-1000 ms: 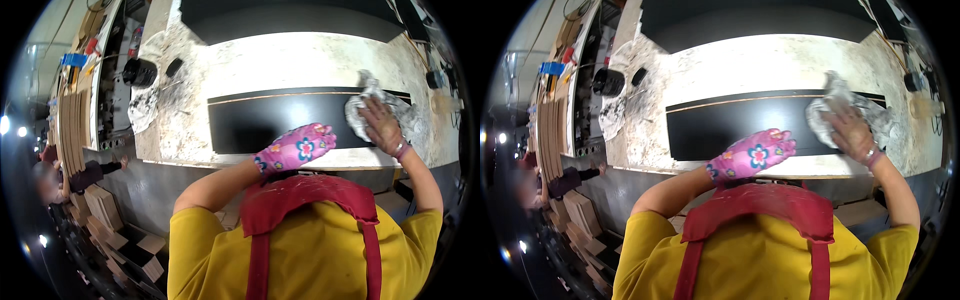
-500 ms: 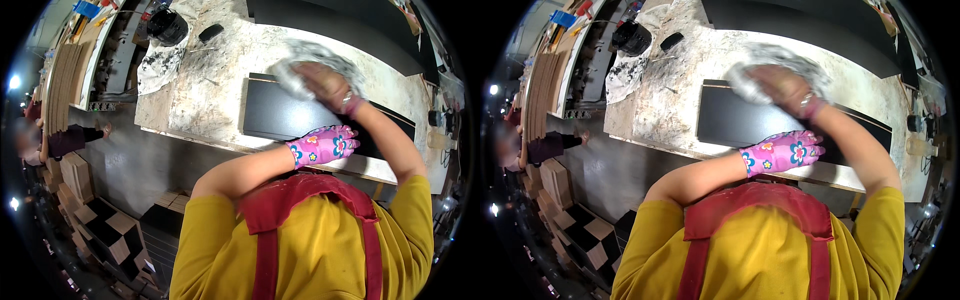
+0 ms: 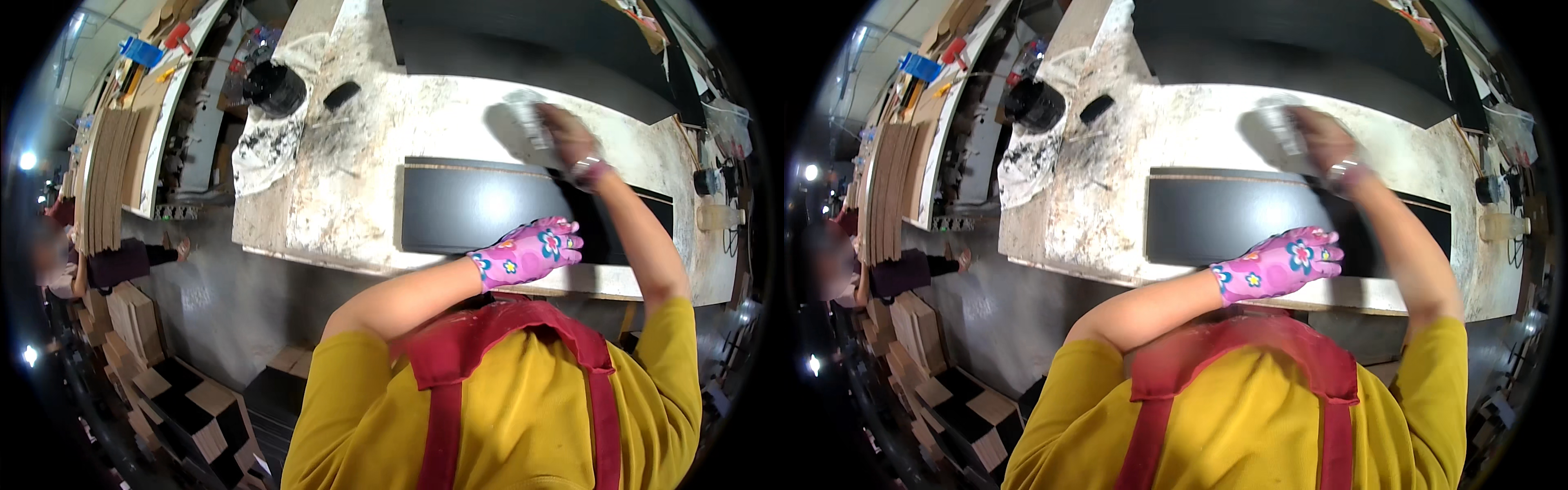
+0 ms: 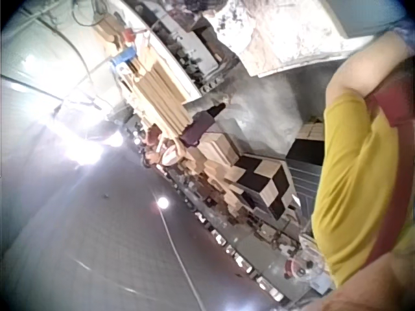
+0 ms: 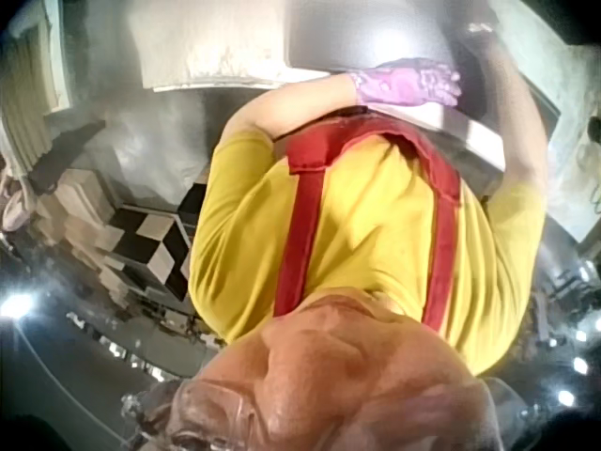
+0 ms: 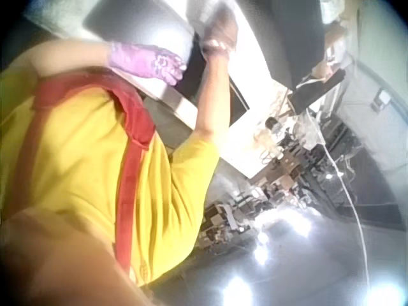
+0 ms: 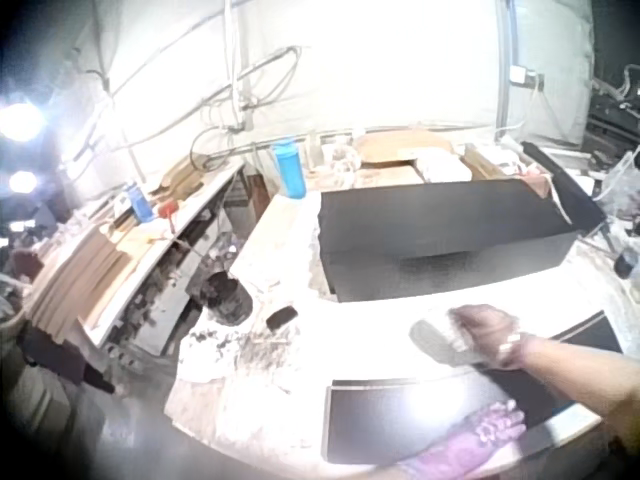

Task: The person wipes the surface and edges of black wood panels with a cloth, handling them one at a time and stacking them on the workbench.

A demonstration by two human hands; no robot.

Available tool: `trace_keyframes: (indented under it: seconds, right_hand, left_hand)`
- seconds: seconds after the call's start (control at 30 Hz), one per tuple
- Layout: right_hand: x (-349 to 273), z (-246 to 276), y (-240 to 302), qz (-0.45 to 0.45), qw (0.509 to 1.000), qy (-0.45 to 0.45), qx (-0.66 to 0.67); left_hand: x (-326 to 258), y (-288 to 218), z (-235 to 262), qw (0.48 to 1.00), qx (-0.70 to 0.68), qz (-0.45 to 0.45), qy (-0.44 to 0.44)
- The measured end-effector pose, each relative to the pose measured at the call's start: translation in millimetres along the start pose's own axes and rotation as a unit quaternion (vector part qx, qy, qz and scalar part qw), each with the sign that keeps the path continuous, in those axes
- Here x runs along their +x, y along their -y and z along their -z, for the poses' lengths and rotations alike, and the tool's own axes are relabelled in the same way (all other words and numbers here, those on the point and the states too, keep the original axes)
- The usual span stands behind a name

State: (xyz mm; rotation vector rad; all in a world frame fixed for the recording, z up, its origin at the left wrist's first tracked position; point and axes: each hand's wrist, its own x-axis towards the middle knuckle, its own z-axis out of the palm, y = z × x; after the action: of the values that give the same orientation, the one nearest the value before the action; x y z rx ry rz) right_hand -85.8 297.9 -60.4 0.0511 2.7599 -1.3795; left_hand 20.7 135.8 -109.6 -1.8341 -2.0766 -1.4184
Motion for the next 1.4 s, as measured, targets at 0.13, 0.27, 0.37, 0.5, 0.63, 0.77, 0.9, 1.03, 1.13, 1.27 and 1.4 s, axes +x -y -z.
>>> trace_keyframes:
  seconds: [0.13, 0.27, 0.37, 0.5, 0.63, 0.77, 0.9, 1.03, 1.13, 1.27, 1.4]
  right_hand:
    - [-68, 223, -79, 0.013, 0.993, -0.084, 0.086]
    - [-285, 436, -199, -0.066, 0.901, -0.228, -0.362]
    - [-356, 415, -247, -0.304, 0.904, -0.241, -0.180]
    - [-347, 307, -220, -0.421, 0.886, -0.147, -0.130]
    - [-343, 296, -250, -0.409, 0.899, -0.158, -0.023]
    - [-340, 299, -262, -0.377, 0.901, -0.213, 0.008]
    - [-353, 300, -276, -0.362, 0.900, -0.243, 0.021]
    - [-350, 300, -270, -0.325, 0.901, -0.277, 0.079]
    - [-317, 282, -209, -0.358, 0.891, -0.224, -0.168]
    - [-269, 257, -151, -0.338, 0.895, -0.189, -0.221]
    - [-267, 247, -137, -0.370, 0.885, -0.184, -0.213]
  left_hand:
    - [-17, 44, 89, 0.909, 0.410, 0.043, 0.059]
    - [-46, 97, 252, 0.895, 0.145, 0.388, -0.164]
    - [-94, 141, 314, 0.801, 0.433, 0.413, 0.017]
    - [-87, 152, 311, 0.742, 0.467, 0.470, 0.101]
    - [-75, 150, 294, 0.724, 0.489, 0.455, 0.171]
    - [-69, 107, 261, 0.769, 0.437, 0.454, 0.106]
    - [-65, 61, 255, 0.765, 0.401, 0.503, -0.002]
    - [-80, 68, 293, 0.784, 0.458, 0.419, -0.032]
    - [-73, 89, 280, 0.834, 0.461, 0.275, 0.126]
    - [-85, 111, 261, 0.817, 0.458, 0.285, 0.204]
    - [-47, 108, 253, 0.847, 0.390, 0.325, 0.154]
